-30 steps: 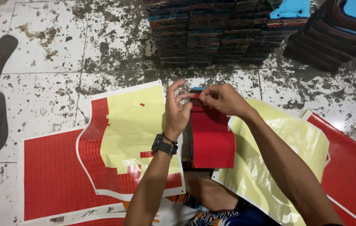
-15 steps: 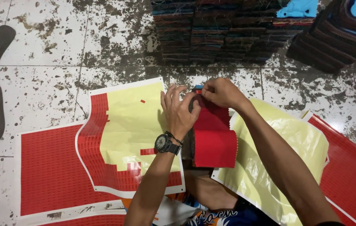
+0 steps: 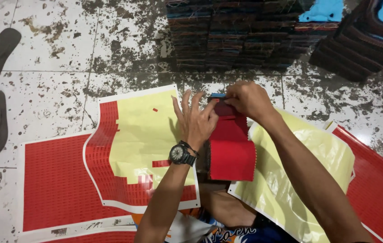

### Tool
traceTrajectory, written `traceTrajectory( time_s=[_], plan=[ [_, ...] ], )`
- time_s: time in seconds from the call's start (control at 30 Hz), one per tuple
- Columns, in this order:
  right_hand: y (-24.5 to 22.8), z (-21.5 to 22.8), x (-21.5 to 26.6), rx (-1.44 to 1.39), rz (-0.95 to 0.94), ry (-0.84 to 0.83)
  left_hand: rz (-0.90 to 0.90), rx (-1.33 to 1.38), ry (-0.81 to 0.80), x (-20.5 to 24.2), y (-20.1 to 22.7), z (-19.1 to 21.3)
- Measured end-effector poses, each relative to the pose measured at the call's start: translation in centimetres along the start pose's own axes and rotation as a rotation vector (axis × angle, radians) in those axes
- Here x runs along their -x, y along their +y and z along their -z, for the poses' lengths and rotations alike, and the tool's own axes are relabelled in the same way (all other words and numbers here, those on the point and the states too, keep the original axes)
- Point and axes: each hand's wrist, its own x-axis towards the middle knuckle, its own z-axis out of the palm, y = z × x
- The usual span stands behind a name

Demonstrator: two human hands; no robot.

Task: Peeling small red stickers from a sheet and applying them to the edges of fabric swatches in a stack.

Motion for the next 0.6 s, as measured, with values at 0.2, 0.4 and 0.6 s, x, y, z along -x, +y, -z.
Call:
traceTrajectory(
  time_s=[0.2, 0.4, 0.6],
  plan=[
    [0.7, -1.9, 2.1, 0.357, 0.377, 0.493, 0.025, 0.055, 0.066, 0.5, -0.3, -1.6],
    [0.6, -3.0, 3.3, 0.391, 0.382, 0.65, -0.008, 0.084, 0.099, 0.4, -0.4, -1.4],
    [0.0, -2.0, 3.8, 0.192, 0.377, 0.329, -0.036, 0.101, 0.118, 0.2, -0.1, -0.6]
  ],
)
